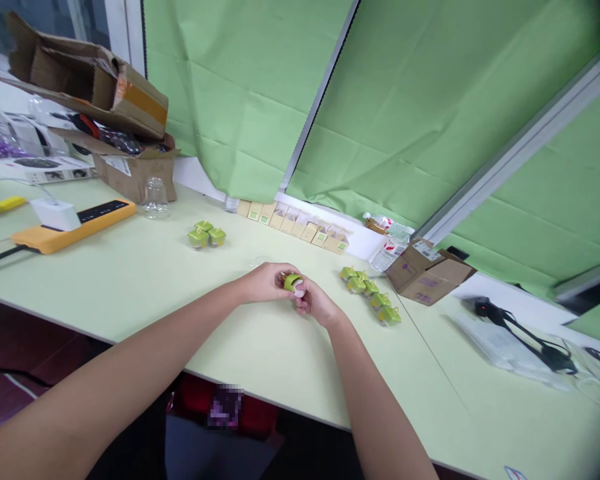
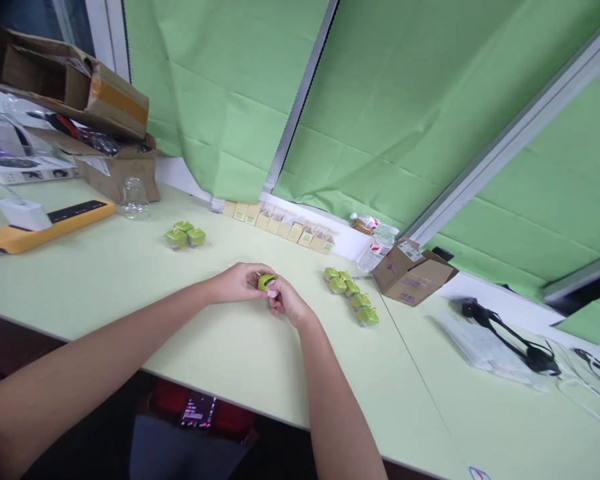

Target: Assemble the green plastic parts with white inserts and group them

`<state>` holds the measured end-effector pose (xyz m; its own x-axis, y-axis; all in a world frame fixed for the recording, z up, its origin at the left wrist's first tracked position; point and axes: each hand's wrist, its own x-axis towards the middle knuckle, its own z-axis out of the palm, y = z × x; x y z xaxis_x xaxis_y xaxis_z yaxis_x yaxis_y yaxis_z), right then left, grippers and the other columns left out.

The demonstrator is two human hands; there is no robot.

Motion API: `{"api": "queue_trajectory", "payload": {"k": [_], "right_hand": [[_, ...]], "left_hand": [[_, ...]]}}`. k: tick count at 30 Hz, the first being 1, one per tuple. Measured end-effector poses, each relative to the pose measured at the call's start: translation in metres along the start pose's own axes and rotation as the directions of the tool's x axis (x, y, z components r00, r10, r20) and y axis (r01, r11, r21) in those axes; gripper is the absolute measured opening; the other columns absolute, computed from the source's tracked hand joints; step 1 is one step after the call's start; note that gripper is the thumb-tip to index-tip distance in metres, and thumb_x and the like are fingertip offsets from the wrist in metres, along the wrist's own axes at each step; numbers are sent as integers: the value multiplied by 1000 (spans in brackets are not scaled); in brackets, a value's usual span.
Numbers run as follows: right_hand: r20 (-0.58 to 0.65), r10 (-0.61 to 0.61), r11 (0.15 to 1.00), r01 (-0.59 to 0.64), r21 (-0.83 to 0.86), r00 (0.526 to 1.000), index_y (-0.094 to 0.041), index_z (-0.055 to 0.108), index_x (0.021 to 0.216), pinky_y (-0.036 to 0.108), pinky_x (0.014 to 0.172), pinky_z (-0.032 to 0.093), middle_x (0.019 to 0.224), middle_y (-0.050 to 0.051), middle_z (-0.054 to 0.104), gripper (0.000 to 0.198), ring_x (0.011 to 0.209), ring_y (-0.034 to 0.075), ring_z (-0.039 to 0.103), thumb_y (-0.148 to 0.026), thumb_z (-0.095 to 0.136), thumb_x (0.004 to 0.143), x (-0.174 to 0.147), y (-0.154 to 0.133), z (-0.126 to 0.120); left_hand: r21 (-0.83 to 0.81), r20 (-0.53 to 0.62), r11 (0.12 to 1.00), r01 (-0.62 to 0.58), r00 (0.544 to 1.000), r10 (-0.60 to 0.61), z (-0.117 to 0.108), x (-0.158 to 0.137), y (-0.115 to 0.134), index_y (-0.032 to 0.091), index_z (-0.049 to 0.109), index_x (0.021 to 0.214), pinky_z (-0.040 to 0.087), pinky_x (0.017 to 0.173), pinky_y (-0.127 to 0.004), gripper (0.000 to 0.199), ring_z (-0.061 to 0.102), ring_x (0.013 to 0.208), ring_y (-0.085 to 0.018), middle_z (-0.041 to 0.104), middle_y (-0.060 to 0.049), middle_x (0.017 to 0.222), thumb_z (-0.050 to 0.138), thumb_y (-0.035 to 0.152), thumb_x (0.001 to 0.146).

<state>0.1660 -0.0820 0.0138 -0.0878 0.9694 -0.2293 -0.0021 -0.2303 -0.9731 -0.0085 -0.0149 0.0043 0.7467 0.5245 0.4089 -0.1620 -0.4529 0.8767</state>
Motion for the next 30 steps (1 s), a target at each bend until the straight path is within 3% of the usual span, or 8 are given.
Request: {"api": "queue_trajectory", "payload": {"k": [6, 13, 21, 30], "right_hand": [[34, 29, 999, -30, 25, 999, -20, 52, 88, 23, 42, 31, 51, -6, 45, 26, 43, 10, 27, -33, 52, 65, 0, 0, -3], [87, 47, 994, -55, 94, 995, -20, 53, 90, 23, 43, 35, 61, -3, 50, 27, 49, 11, 39, -32, 55, 66, -2, -1, -5], [129, 54, 994, -66, 85, 990, -21, 51, 91, 23, 44, 36, 62, -3, 51, 28, 48, 11, 42, -32, 54, 66, -4, -4, -1], [140, 34, 993, -49, 105, 990, -20, 53, 94, 24, 49, 42, 73, 2, 64, 26, 54, 13, 57, -32, 54, 71, -3, -4, -7]], "left_hand": [[15, -17, 1000, 25, 1000, -25, -2, -1, 0, 16, 64, 113, 54, 76, -30, 45, 68, 88, -20, 70, -8, 103, 77, 29, 72], [114, -80, 991, 68, 995, -59, -3, -3, 3, 17, 67, 109, 51, 69, -29, 52, 65, 75, -18, 70, -6, 93, 83, 34, 63], [246, -51, 965, 94, 995, -84, -6, -5, 3, 20, 62, 106, 46, 60, -25, 45, 60, 67, -14, 66, -2, 86, 77, 43, 71], [365, -153, 924, 113, 986, -60, -9, -6, 7, 21, 58, 101, 40, 57, -25, 41, 55, 63, -13, 62, 2, 79, 74, 43, 71]]}}
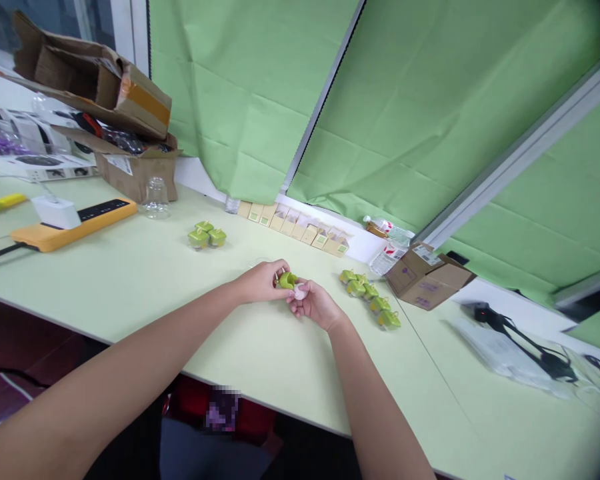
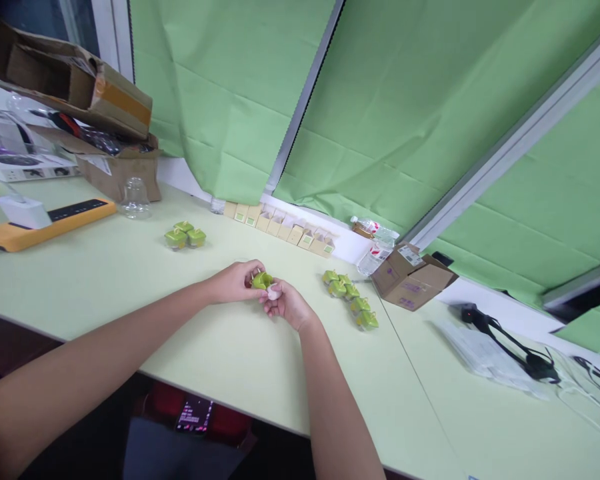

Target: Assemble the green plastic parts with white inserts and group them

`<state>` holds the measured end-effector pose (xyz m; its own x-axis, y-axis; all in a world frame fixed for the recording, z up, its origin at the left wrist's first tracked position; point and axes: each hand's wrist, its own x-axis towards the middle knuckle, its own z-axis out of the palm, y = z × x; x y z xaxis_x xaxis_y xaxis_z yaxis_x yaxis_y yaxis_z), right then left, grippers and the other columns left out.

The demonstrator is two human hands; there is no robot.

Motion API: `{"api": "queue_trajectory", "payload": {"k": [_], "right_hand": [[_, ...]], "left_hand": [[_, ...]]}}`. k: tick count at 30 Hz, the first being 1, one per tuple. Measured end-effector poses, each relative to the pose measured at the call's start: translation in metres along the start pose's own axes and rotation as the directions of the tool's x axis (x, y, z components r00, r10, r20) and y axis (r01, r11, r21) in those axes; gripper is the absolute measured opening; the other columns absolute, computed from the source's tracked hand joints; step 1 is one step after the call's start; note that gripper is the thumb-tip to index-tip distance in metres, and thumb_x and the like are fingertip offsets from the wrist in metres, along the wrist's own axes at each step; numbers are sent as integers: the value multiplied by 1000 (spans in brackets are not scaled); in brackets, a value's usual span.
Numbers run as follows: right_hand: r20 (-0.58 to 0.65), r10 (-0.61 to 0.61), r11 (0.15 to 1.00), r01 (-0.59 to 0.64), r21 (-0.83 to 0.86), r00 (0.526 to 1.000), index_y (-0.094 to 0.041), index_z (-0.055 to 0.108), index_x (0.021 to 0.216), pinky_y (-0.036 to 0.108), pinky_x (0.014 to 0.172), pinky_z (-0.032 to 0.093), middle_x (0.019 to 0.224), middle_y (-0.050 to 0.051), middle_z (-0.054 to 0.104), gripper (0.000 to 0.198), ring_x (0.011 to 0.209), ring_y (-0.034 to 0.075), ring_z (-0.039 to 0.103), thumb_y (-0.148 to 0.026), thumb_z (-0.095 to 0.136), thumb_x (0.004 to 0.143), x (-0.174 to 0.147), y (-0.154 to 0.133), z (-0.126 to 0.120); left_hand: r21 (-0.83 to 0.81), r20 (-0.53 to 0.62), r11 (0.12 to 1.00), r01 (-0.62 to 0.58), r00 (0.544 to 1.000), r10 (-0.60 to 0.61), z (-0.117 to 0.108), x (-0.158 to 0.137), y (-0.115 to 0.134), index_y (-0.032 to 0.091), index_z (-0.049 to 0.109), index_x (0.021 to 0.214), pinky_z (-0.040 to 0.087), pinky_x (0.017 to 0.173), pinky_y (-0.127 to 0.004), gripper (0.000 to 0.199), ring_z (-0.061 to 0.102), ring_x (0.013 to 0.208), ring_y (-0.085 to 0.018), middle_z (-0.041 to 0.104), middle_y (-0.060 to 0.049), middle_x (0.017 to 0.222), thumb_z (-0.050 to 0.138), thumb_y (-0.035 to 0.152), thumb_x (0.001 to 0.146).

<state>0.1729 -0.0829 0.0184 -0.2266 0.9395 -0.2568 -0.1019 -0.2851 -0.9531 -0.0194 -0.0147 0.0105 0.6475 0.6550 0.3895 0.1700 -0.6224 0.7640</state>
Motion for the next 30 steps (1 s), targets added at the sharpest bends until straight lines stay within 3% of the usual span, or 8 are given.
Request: {"api": "queue_trajectory", "payload": {"k": [7, 13, 16, 22, 30], "right_hand": [[-79, -16, 1000, 16, 11, 997, -20, 54, 94, 23, 51, 44, 72, -1, 61, 24, 52, 11, 53, -29, 60, 73, 0, 0, 2], [-137, -92, 995, 86, -46, 986, -22, 53, 88, 24, 49, 43, 68, -4, 55, 25, 50, 9, 49, -42, 64, 79, 3, 4, 0], [-152, -103, 994, 95, -55, 983, -22, 53, 90, 23, 49, 44, 72, -3, 57, 26, 53, 9, 52, -40, 66, 77, 4, 5, 0], [-159, -67, 997, 58, -56, 985, -20, 55, 92, 23, 54, 49, 72, -1, 59, 24, 60, 12, 61, -27, 65, 71, 6, 6, -1], [-197, -81, 984, 47, -173, 977, -19, 58, 89, 22, 46, 46, 66, -2, 56, 21, 52, 10, 52, -29, 65, 73, 6, 6, 5]], "left_hand": [[41, -40, 999, 15, 999, -14, 1, 2, -3, 21, 56, 101, 39, 56, -25, 44, 54, 61, -13, 61, 1, 83, 75, 46, 70], [52, -52, 999, -9, 999, 12, 1, 1, 0, 22, 56, 100, 38, 55, -25, 38, 52, 59, -13, 59, 3, 76, 72, 45, 74], [58, -40, 998, -14, 999, 17, 1, 1, 1, 23, 56, 101, 38, 57, -25, 39, 53, 59, -13, 60, 3, 77, 72, 45, 74], [113, 3, 993, -34, 999, 34, 4, 0, -1, 24, 57, 108, 41, 61, -26, 41, 56, 68, -15, 64, 0, 88, 70, 45, 76], [159, 57, 981, -112, 993, 104, 7, 1, -2, 25, 59, 119, 45, 74, -30, 46, 60, 83, -19, 64, -5, 107, 70, 40, 77]]}}
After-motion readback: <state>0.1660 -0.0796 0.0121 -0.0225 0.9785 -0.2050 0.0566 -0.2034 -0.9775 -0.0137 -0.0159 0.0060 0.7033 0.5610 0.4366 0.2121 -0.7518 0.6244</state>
